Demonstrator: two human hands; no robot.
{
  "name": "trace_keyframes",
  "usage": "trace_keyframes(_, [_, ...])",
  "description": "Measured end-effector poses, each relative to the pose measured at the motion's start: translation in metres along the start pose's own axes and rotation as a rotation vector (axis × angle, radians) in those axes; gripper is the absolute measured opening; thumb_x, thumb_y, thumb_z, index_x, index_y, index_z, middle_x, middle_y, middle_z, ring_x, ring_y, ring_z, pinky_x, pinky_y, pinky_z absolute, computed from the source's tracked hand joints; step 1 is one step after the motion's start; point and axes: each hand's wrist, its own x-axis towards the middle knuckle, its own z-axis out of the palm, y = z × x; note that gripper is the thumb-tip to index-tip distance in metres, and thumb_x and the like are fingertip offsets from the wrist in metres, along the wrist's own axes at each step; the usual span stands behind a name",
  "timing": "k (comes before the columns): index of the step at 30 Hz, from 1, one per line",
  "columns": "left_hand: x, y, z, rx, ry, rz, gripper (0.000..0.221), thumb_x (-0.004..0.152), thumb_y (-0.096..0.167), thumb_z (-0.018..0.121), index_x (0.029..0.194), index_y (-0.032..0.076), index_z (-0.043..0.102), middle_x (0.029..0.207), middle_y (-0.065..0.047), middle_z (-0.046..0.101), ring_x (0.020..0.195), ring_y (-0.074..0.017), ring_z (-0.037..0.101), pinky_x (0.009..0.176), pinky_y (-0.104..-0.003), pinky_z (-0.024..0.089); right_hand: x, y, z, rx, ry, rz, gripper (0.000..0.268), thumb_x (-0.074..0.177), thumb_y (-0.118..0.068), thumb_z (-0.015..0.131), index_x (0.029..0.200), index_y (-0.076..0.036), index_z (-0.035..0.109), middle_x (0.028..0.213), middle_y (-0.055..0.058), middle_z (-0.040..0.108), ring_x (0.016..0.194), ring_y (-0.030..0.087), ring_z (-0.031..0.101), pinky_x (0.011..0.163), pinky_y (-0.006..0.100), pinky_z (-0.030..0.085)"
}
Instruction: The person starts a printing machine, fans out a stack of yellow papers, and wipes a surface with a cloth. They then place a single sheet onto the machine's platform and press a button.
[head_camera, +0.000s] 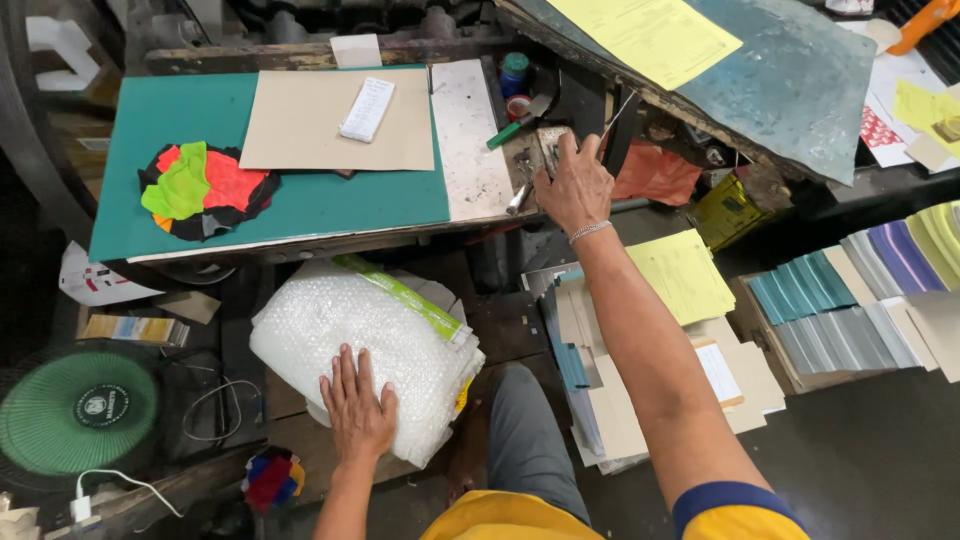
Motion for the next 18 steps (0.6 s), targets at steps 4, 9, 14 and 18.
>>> trace_keyframes(4, [-0.006, -0.002, -0.001, 0.019, -0.013, 0.002, 0.072, 0.095, 0.034, 0.051, 0.158, 0.005, 0.03, 0.168, -0.021, 0.022, 0.155, -0.039, 0.02, 0.125, -0.058, 0.01, -0.005, 0.001, 0.009, -0.005, 0.0, 0.045, 0.048, 0.087, -0.03, 0.077, 0.12, -0.005, 0.051, 0.109, 0.02, 0.05, 0.083, 0.043, 0.067, 0.069, 0.054, 0.054])
trace_keyframes(9, [-0.004, -0.004, 0.003, 0.023, -0.05, 0.019, 0.073, 0.096, 0.035, 0.05, 0.159, 0.005, 0.03, 0.168, -0.022, 0.022, 0.155, -0.04, 0.019, 0.125, -0.058, 0.01, -0.009, 0.005, 0.016, -0.037, 0.038, 0.119, 0.051, 0.087, -0.032, 0.077, 0.122, -0.006, 0.051, 0.11, 0.02, 0.051, 0.087, 0.043, 0.068, 0.069, 0.055, 0.054])
trace_keyframes(14, [-0.002, -0.002, -0.002, 0.022, -0.103, 0.009, 0.073, 0.097, 0.034, 0.05, 0.16, 0.003, 0.028, 0.169, -0.025, 0.019, 0.155, -0.043, 0.018, 0.125, -0.06, 0.009, -0.03, 0.012, -0.007, 0.202, 0.015, 0.152, 0.071, 0.084, -0.037, 0.08, 0.14, -0.009, 0.045, 0.117, 0.019, 0.053, 0.094, 0.044, 0.066, 0.074, 0.053, 0.054])
trace_keyframes(18, [-0.003, -0.01, 0.003, 0.014, -0.141, 0.052, 0.074, 0.098, 0.034, 0.049, 0.161, 0.002, 0.027, 0.17, -0.027, 0.017, 0.156, -0.046, 0.016, 0.124, -0.062, 0.008, -0.089, 0.043, -0.014, 0.42, 0.06, 0.01, 0.069, 0.1, -0.035, 0.075, 0.152, -0.006, 0.04, 0.125, 0.018, 0.057, 0.104, 0.041, 0.064, 0.089, 0.05, 0.053])
